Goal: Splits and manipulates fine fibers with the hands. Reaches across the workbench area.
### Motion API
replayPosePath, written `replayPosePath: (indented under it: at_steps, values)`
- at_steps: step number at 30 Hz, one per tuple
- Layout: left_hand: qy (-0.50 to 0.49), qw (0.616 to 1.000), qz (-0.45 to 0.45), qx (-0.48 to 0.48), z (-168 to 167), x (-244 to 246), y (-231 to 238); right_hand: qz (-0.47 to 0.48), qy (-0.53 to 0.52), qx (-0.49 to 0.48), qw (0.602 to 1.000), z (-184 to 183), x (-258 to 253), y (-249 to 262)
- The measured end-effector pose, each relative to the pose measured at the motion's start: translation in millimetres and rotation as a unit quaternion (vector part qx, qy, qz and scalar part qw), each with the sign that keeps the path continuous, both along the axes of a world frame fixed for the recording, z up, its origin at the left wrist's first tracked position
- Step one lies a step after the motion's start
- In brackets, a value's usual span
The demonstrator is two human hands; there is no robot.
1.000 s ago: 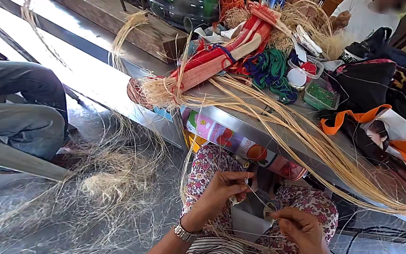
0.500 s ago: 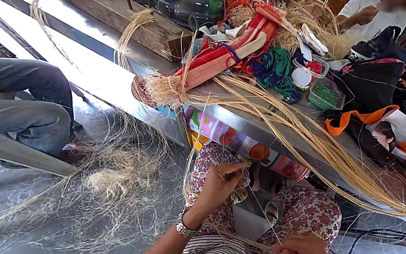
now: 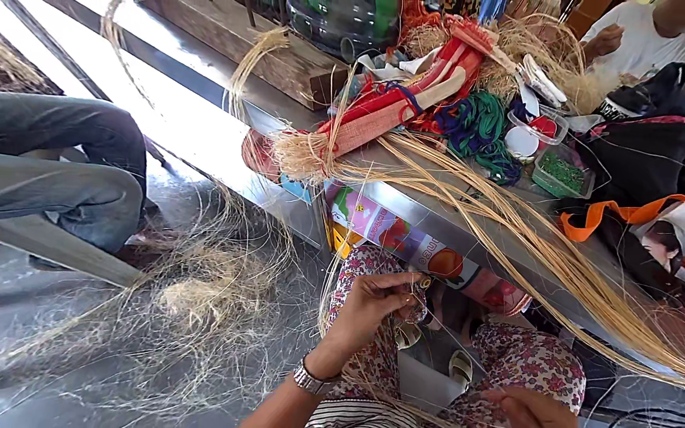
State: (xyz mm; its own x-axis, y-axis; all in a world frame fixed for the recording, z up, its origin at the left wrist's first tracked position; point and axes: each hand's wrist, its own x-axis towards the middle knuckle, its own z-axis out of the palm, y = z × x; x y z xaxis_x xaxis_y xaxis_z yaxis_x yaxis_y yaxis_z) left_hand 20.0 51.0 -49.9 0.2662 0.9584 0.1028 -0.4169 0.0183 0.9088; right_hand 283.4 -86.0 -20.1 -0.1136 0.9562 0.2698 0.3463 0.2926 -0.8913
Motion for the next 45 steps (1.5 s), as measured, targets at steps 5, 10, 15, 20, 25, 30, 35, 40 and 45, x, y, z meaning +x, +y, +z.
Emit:
replayPosePath:
  at_steps: [5, 10, 15, 20, 25, 30, 35, 40, 45]
  values:
    - [-0.096, 0.992, -0.072, -0.044, 9, -17, -4, -0.042, 0.002, 0.013, 0.999, -4, 5, 11]
    - [-0.139, 0.982, -0.098, -0.084, 9, -23, -2, -0.043, 0.03, 0.004, 0.999, -12, 1, 17]
    - [-0.14, 0.972, -0.174, -0.074, 1, -30, -1, -0.116, 0.0, 0.039, 0.992, -15, 3, 20]
    - [-0.147, 0.97, -0.171, -0.089, 6, -39, 3, -0.061, -0.028, -0.01, 0.998, 3, 9, 21]
    - [-0.169, 0.964, -0.194, -0.07, 9, -43, 9, 0.003, -0.129, -0.068, 0.989, 20, 17, 23]
    - [-0.146, 0.97, -0.184, -0.063, 17, -41, 11, -0.088, -0.243, 0.069, 0.964, 49, 2, 22]
    - [-0.147, 0.967, -0.205, -0.047, 18, -37, 9, -0.101, -0.219, 0.15, 0.959, 58, -21, 33]
    - [-0.127, 0.97, -0.206, -0.034, 23, -29, 2, -0.078, -0.21, 0.175, 0.959, 53, -53, 57]
    - [-0.103, 0.974, -0.202, -0.025, 27, -22, -2, -0.085, -0.225, 0.204, 0.949, 41, -76, 72]
